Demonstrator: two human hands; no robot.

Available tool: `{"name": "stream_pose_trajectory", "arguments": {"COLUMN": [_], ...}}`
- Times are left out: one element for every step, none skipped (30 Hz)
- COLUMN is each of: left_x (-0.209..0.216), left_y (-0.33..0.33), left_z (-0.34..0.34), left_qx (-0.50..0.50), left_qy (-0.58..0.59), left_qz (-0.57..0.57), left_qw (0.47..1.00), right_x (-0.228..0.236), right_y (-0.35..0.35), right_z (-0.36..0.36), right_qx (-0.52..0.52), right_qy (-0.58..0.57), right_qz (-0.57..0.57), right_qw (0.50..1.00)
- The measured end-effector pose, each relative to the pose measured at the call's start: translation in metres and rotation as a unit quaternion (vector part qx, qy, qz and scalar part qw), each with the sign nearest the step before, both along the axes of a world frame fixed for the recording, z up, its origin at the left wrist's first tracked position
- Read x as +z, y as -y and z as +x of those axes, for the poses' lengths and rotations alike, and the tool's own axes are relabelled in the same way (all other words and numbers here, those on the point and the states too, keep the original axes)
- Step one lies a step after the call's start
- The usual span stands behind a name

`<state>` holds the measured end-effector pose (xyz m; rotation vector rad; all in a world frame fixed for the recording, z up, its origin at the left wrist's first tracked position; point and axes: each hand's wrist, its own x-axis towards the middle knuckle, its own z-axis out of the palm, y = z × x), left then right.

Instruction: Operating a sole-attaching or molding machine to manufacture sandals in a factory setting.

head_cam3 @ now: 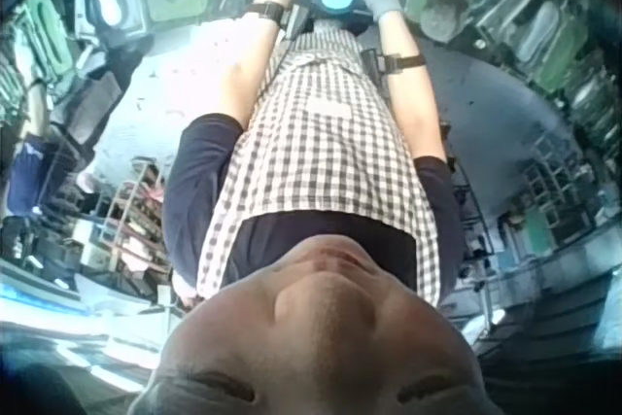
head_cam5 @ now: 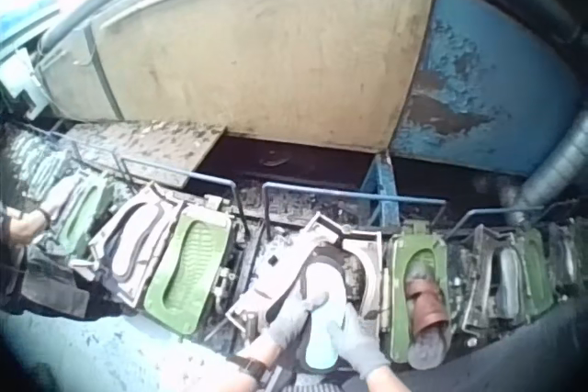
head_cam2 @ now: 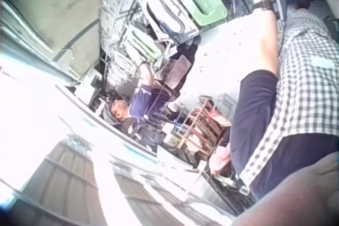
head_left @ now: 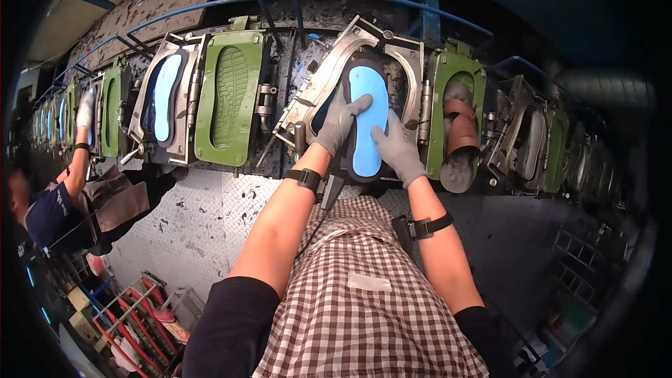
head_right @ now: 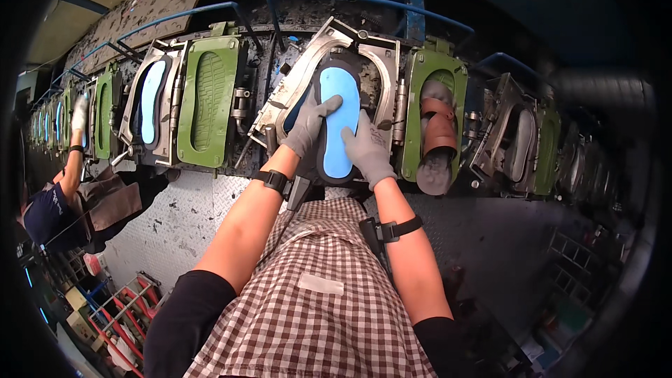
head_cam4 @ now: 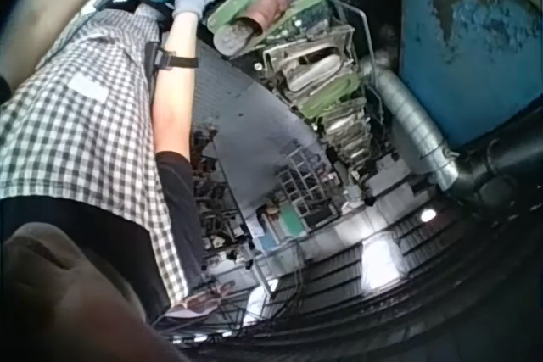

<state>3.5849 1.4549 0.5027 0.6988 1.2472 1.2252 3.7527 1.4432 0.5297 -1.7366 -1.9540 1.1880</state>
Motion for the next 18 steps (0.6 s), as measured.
{"name": "stream_pose_trajectory", "arguments": {"left_x": [0.001,0.006,0.01,0.014,0.017,0.02,0.02,0.009,0.001,-0.005,-0.003,-0.002,-0.002,-0.002,-0.003,-0.001,0.004,0.009], "left_y": [0.001,0.003,0.003,0.004,0.001,-0.005,-0.012,-0.025,-0.036,-0.047,-0.054,-0.059,-0.064,-0.068,-0.065,-0.059,-0.049,-0.04], "left_z": [0.002,-0.002,0.002,0.004,0.007,0.012,0.016,0.022,0.021,0.025,0.026,0.029,0.025,0.026,0.03,0.039,0.052,0.064], "left_qx": [0.002,-0.022,-0.018,-0.012,-0.015,-0.032,-0.047,-0.047,-0.053,-0.063,-0.053,-0.01,-0.012,-0.019,-0.003,-0.01,0.003,0.016], "left_qy": [0.037,0.058,0.06,0.06,0.058,0.02,-0.019,-0.019,-0.017,-0.013,-0.02,-0.046,-0.03,-0.011,0.004,0.005,-0.03,-0.064], "left_qz": [-0.019,-0.024,-0.019,-0.016,-0.019,-0.004,0.01,0.029,0.019,0.007,0.019,0.017,0.01,0.004,-0.003,-0.003,0.009,0.023], "left_qw": [0.999,0.998,0.998,0.998,0.998,0.999,0.999,0.998,0.998,0.998,0.998,0.999,0.999,1.0,1.0,1.0,0.999,0.998], "right_x": [-0.003,-0.005,-0.008,-0.01,-0.01,-0.01,-0.014,-0.019,-0.024,-0.03,-0.019,-0.007,0.004,0.01,0.008,-0.006,-0.026,-0.035], "right_y": [-0.002,0.001,0.004,0.012,0.022,0.027,0.026,0.017,0.006,-0.005,-0.019,-0.029,-0.039,-0.047,-0.048,-0.042,-0.035,-0.03], "right_z": [0.003,0.004,0.006,0.002,-0.003,-0.005,-0.002,0.002,0.006,0.012,0.013,0.013,0.013,0.018,0.022,0.031,0.041,0.053], "right_qx": [-0.008,-0.054,-0.099,-0.103,-0.155,-0.206,-0.209,-0.202,-0.196,-0.193,-0.152,-0.134,-0.112,-0.094,-0.083,-0.09,-0.076,-0.06], "right_qy": [0.002,-0.118,-0.235,-0.238,-0.221,-0.2,-0.201,-0.196,-0.191,-0.183,-0.098,-0.072,-0.035,0.003,0.024,0.025,-0.001,-0.023], "right_qz": [0.0,-0.119,-0.234,-0.236,-0.137,-0.037,-0.04,-0.018,0.004,0.025,0.057,0.078,0.059,0.041,0.043,0.043,0.156,0.268], "right_qw": [1.0,0.984,0.938,0.937,0.953,0.957,0.956,0.959,0.962,0.964,0.982,0.985,0.991,0.995,0.995,0.995,0.985,0.961]}}
